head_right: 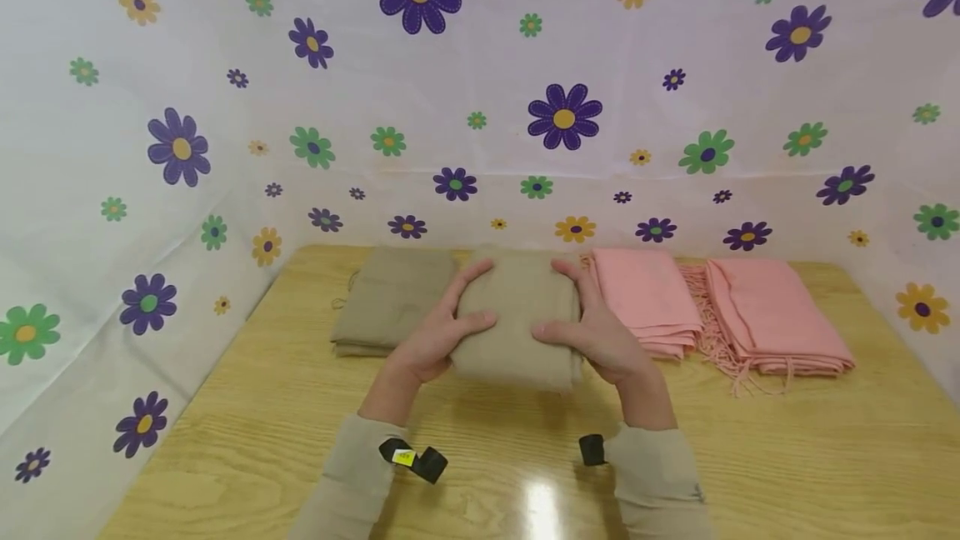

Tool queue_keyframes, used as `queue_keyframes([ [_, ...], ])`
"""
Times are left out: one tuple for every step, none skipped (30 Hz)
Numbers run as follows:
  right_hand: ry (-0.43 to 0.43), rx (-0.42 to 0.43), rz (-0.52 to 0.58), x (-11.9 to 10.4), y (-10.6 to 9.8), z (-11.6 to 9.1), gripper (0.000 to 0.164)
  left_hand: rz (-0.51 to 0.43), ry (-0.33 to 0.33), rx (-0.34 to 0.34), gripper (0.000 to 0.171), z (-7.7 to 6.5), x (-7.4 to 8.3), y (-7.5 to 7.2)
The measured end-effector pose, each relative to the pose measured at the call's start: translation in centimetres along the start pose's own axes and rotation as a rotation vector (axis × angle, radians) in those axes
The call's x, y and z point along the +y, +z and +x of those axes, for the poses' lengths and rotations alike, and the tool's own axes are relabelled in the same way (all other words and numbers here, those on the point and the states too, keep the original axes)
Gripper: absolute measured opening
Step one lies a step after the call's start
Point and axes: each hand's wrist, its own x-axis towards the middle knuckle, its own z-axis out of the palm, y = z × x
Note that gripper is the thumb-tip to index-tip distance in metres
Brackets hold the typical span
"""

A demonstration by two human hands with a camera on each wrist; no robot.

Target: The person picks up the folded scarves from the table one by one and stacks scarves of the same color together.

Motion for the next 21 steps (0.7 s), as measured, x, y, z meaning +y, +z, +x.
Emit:
queue_keyframes([
  [0.002,-0.007,-0.009,-0.1,0.2,0.1,0.088,0.006,0.005,0.005,0.072,-0.2,0.1,-0.2],
  [0.004,-0.011,-0.016,-0.3,0.5,0.0,0.088,0.011,0.010,0.008,0.072,-0.3,0.2,-0.3],
  [0.007,-0.012,-0.026,-0.4,0.6,0.0,0.089,0.013,0.015,0.007,0.072,-0.5,0.3,-0.3],
  [0.015,-0.011,-0.036,-0.6,0.8,-0.1,0.089,0.017,0.019,0.004,0.072,-0.6,0.3,-0.3],
  [0.023,-0.009,-0.047,-0.6,0.9,-0.3,0.090,0.018,0.018,-0.002,0.072,-0.7,0.4,-0.3],
  [0.030,-0.005,-0.059,-0.7,1.0,-0.5,0.090,0.019,0.013,-0.009,0.072,-0.8,0.4,-0.2],
  [0.039,0.006,-0.071,-0.7,0.7,-1.0,0.091,0.019,0.008,-0.025,0.072,-0.5,0.3,0.1],
  [0.048,0.015,-0.085,-0.7,0.5,-1.4,0.091,0.019,0.000,-0.038,0.072,-0.4,0.2,0.5],
  [0.056,0.021,-0.099,-0.7,0.3,-1.8,0.091,0.024,-0.006,-0.047,0.072,-0.3,0.2,0.8],
  [0.063,0.024,-0.107,-0.7,0.1,-2.2,0.092,0.030,-0.008,-0.052,0.072,-0.3,0.2,1.0],
  [0.067,0.025,-0.112,-0.6,0.0,-2.4,0.091,0.035,-0.013,-0.054,0.073,-0.3,0.1,1.2],
  [0.065,0.025,-0.116,-0.6,-0.1,-2.6,0.091,0.045,-0.011,-0.055,0.073,-0.3,0.1,1.4],
  [0.063,0.023,-0.120,-0.6,-0.1,-2.8,0.091,0.057,-0.007,-0.051,0.073,-0.4,0.1,1.5],
  [0.060,0.020,-0.124,-0.5,-0.2,-2.9,0.091,0.070,-0.003,-0.051,0.073,-0.4,0.2,1.6],
  [0.056,0.017,-0.128,-0.6,-0.2,-3.0,0.091,0.082,0.001,-0.051,0.072,-0.5,0.2,1.7],
  [0.052,0.015,-0.133,-0.6,-0.2,-3.1,0.091,0.092,0.004,-0.052,0.072,-0.5,0.3,1.7],
  [0.046,0.012,-0.136,-0.7,-0.3,-3.1,0.091,0.103,0.005,-0.053,0.073,-0.6,0.4,1.8],
  [0.038,0.012,-0.146,-0.8,-0.3,-3.2,0.091,0.113,0.006,-0.054,0.073,-0.6,0.4,1.8],
  [0.035,0.009,-0.150,-0.9,-0.4,-3.3,0.091,0.119,0.007,-0.054,0.073,-0.6,0.4,1.9],
  [0.034,0.009,-0.158,-1.0,-0.4,-3.3,0.091,0.123,0.005,-0.056,0.073,-0.6,0.5,2.0],
  [0.031,0.011,-0.168,-1.1,-0.4,-3.4,0.091,0.130,0.004,-0.054,0.073,-0.7,0.5,2.1],
])
